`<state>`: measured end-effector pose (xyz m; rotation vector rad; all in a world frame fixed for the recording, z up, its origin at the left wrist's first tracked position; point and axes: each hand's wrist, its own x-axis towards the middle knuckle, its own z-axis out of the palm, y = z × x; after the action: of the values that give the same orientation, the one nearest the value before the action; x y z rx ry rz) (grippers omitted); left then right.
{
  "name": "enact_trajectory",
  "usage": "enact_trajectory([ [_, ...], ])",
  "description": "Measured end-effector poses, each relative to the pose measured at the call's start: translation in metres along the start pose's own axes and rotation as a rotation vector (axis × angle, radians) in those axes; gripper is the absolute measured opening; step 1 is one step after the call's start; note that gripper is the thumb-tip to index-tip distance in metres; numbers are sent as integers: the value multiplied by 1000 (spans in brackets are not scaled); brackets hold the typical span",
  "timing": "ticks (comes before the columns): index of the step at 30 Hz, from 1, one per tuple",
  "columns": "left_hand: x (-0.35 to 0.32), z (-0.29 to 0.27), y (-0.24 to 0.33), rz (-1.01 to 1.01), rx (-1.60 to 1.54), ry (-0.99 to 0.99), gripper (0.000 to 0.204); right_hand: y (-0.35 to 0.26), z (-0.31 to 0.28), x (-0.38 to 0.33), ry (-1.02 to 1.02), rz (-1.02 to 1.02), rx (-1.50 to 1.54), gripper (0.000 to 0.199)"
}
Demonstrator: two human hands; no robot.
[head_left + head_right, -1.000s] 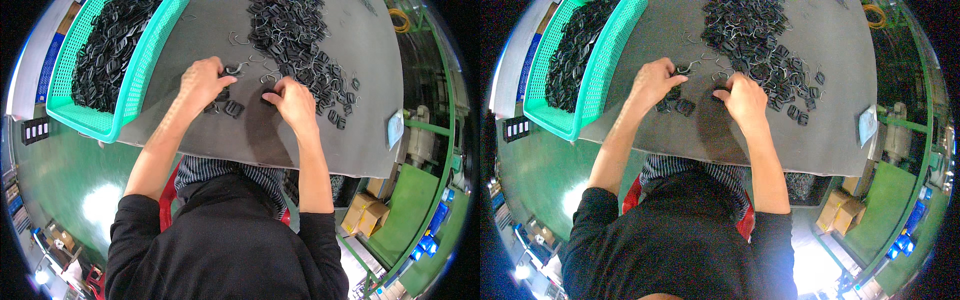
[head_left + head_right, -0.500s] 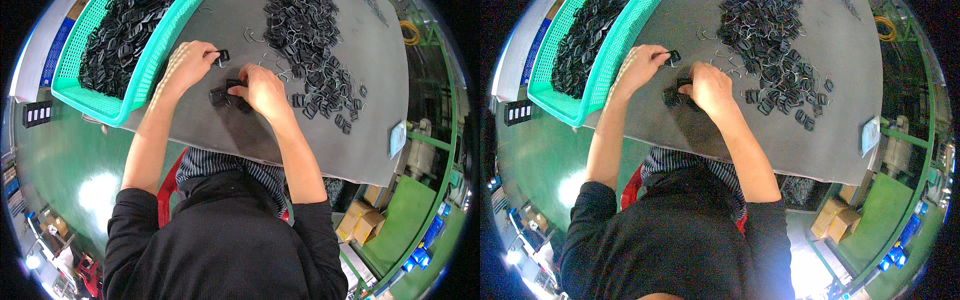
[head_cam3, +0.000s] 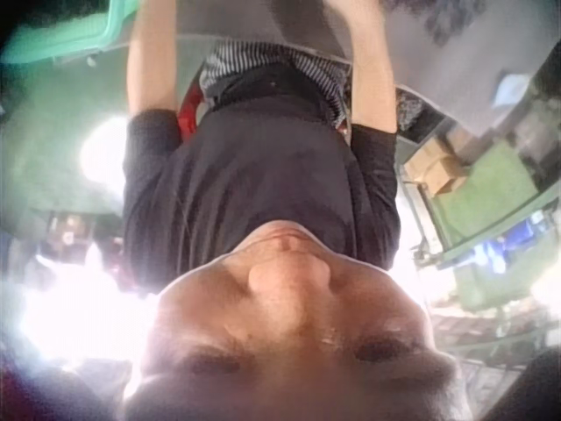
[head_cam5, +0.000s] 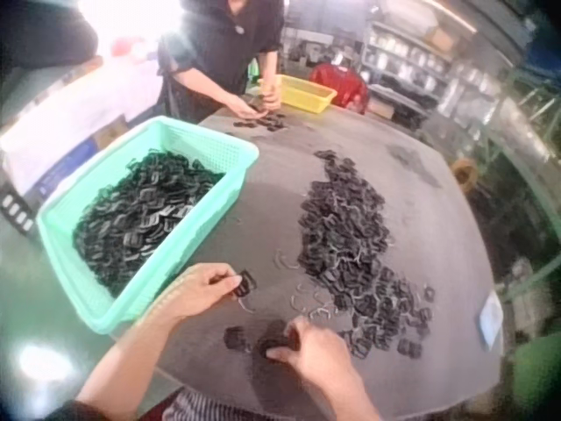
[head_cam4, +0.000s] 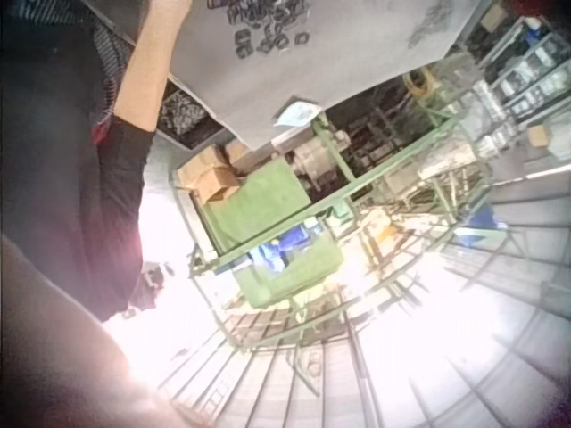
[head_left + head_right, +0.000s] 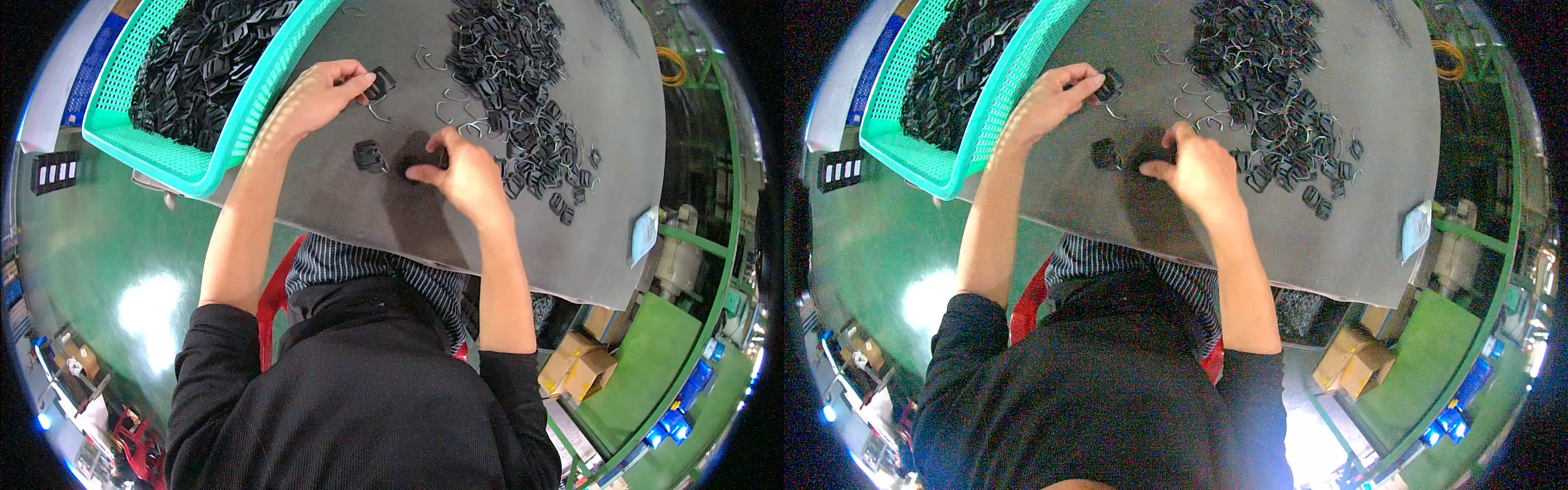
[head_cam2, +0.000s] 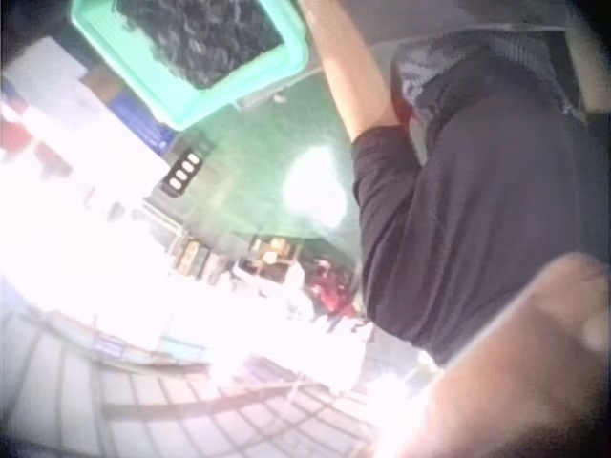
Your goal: The person sorts small black plastic buckles and metal hooks on a table by hand, gathering the hooks together into a pile and then pushing them into a black container.
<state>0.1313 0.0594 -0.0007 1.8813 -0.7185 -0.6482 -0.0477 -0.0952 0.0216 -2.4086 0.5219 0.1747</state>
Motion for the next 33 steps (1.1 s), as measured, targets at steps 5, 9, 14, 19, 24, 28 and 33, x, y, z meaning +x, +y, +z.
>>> enact_trajectory([
  [5, -23, -11, 16, 6, -550, -158, 31, 23, -3, 10, -27, -49, 128, 27],
  [9, -37, -13, 24, -4, -722, -193, 40, 47, -8, 6, 62, -108, 440, 30],
  [14, -60, 4, -3, 56, 17, -19, 36, 1, 9, -3, 44, -61, -28, 25],
  [19, -80, 46, 10, -9, 556, 106, 40, 11, 1, 4, 94, 18, 2, 27],
  [24, -70, 25, 16, 35, 322, -53, 33, -17, 1, -1, -42, 22, -175, 32],
  [28, -62, -2, 35, -124, 144, -242, 44, -11, -12, 7, -130, 70, -199, 28],
  [33, -61, -13, 17, -207, -194, -299, 44, -22, -42, 30, -45, 43, -271, 29],
])
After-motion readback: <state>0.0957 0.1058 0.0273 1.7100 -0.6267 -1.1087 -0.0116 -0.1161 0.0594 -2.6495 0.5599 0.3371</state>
